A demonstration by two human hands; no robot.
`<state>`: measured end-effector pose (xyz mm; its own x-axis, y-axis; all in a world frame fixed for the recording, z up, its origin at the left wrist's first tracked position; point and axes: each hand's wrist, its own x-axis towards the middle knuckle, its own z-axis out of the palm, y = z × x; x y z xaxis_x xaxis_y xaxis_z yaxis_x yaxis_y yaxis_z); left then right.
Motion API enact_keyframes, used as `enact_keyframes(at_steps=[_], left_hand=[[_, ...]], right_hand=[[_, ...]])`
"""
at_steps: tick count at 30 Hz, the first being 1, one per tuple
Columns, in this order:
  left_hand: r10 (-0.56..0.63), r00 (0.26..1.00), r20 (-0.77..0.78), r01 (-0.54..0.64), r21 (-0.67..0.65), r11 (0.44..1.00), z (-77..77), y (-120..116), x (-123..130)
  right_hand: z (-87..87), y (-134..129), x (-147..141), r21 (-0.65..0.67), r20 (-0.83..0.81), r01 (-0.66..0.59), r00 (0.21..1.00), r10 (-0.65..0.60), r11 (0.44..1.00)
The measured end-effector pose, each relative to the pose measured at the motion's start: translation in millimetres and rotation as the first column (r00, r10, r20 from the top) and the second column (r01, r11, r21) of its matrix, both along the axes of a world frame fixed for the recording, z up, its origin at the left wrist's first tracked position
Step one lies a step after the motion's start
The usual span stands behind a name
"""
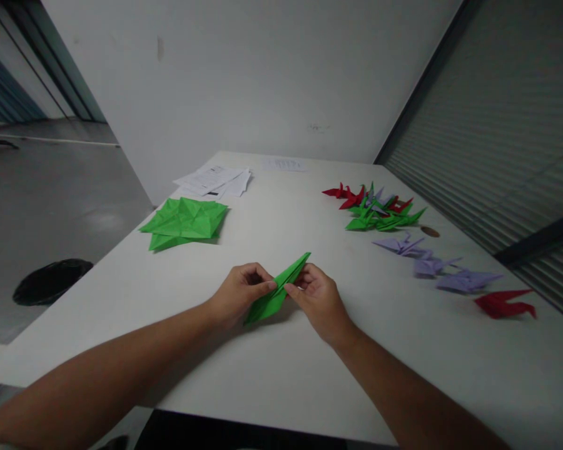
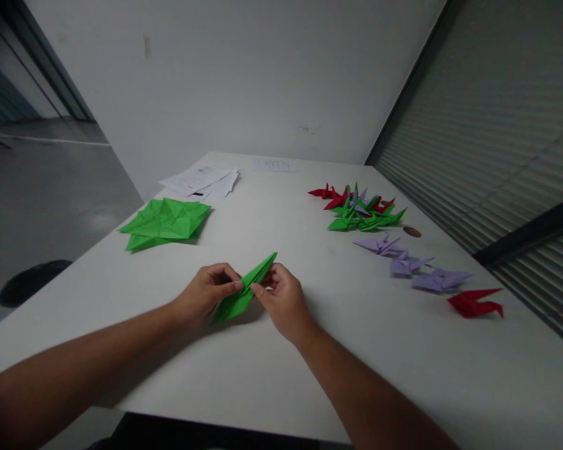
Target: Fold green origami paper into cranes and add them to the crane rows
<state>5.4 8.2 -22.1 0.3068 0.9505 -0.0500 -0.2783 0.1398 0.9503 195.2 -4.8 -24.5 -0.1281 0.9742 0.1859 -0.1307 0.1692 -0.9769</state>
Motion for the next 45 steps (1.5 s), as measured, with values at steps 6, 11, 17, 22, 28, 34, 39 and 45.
enact_keyframes(at_steps=[6,11,17,22,28,34,39,45], left_hand=[[-0.001,1.0,0.011,0.001,0.053,0.999,1.3,0.6,0.7],[-0.068,0.998,0.007,0.067,0.065,0.996,3.4,-0.6,1.3],[-0.033,0.998,0.044,0.03,0.05,0.998,3.8,-0.3,1.8],[-0.014,0.999,0.052,0.012,0.034,0.999,0.0,1.9,0.5],[0.01,0.998,0.059,-0.014,0.075,0.997,1.3,1.8,0.5],[0.036,0.999,-0.024,-0.032,0.145,0.989,4.0,1.4,0.3],[0.011,0.997,-0.078,0.003,0.183,0.983,2.6,1.6,-1.7],[-0.052,0.997,-0.058,0.062,0.197,0.978,3.2,2.4,-2.1]], right_hand=[[-1.8,-1.4,-2.9,-0.051,-0.091,0.033,0.995,-0.037,0.998],[-0.8,-1.7,-2.0,-0.003,-0.05,0.047,0.998,-0.047,0.999],[-0.2,-2.9,1.1,-0.042,-0.017,-0.031,0.999,0.031,0.999],[0.1,-3.6,2.5,0.018,0.05,-0.097,0.994,0.096,0.995],[-0.4,-2.9,2.9,0.017,0.06,-0.156,0.986,0.155,0.988],[0.3,-2.7,4.1,-0.021,0.071,-0.181,0.981,0.182,0.983],[1.1,-1.9,3.3,-0.022,0.128,-0.132,0.983,0.134,0.991],[1.7,-1.4,3.6,-0.059,0.12,-0.121,0.985,0.127,0.991]])
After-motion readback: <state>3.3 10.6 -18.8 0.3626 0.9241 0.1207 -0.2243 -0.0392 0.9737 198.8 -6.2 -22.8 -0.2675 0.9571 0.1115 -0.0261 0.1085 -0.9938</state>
